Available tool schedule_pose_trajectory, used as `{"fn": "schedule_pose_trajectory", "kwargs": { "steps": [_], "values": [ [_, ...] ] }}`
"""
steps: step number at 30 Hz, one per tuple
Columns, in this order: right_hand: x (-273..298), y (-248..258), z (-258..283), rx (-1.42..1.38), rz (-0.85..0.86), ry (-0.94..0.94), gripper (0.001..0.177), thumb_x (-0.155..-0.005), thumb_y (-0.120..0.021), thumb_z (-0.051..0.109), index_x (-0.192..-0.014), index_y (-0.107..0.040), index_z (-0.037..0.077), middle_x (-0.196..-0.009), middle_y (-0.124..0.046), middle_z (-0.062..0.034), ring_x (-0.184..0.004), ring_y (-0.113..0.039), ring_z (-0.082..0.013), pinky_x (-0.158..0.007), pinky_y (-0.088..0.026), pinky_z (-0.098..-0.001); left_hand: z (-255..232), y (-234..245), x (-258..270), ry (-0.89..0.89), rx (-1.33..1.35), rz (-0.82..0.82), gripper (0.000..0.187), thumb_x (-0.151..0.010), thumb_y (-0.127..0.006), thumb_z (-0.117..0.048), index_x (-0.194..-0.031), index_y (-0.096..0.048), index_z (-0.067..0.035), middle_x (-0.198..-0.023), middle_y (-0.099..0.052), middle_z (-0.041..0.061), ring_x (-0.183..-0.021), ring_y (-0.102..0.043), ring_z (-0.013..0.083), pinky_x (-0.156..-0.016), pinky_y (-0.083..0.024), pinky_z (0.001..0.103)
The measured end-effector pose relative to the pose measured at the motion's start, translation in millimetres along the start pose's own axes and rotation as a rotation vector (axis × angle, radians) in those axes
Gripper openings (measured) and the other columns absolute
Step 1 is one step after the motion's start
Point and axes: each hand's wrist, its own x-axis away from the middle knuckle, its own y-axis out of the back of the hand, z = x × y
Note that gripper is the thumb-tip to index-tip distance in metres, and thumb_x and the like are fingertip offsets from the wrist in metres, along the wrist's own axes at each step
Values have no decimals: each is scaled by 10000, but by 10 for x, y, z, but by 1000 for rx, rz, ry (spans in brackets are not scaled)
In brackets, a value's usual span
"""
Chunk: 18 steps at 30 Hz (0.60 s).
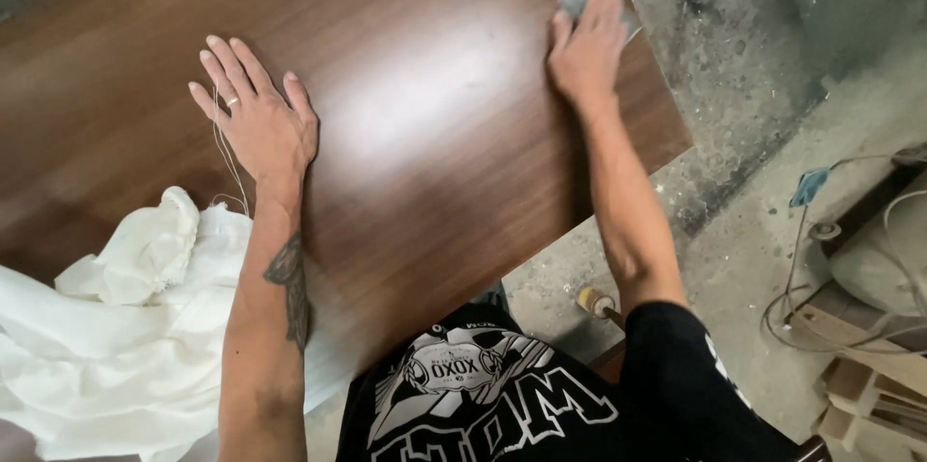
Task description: The person sands a large wooden board with a sanding block, moving it back and forth across the surface. They occasionally wipe the board with a white cloth to remove dust while continuing to sand different sections.
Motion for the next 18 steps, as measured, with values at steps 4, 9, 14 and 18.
{"fn": "schedule_pose_trajectory", "kwargs": {
  "steps": [4, 9, 14, 18],
  "values": [
    [244, 141, 428, -20, 19, -135, 743, -1141, -302, 486, -1613, -155, -70, -1686, -120, -276, -1578, -115, -425, -1276, -126, -551, -31, 21, -11, 10, 3, 3, 660, -1147, -430, -302, -1636, -252, 104, -1683, -169, 288, -1568, -165, 429, -1243, -59, 626],
    [386, 182, 585, 231, -2, 67, 714, -1127, -300, 498, -1603, -289, -35, -1655, -256, -267, -1538, -248, -412, -1214, -200, -644, -7, -1, -7, -5, -2, -17, 667, -1132, -436, -301, -1628, -264, 112, -1676, -198, 306, -1559, -192, 451, -1234, -66, 635],
    [40, -211, 374, 262, -276, 65, 679, -1153, -416, 505, -1568, -370, -30, -1610, -355, -254, -1479, -378, -414, -1130, -390, -604, -8, -3, -10, 8, -17, -13, 676, -1125, -411, -317, -1630, -259, 105, -1684, -191, 292, -1563, -185, 439, -1235, -62, 630],
    [1297, -288, 1673, -307, -167, 330, 523, -972, -599, 114, -1451, -512, -77, -1450, -522, -344, -1413, -444, -504, -1193, -299, -628, -49, 81, -48, 49, -23, 75, 704, -1114, -404, -367, -1652, -238, 55, -1708, -145, 262, -1584, -115, 404, -1255, -47, 631]
  ]
}}
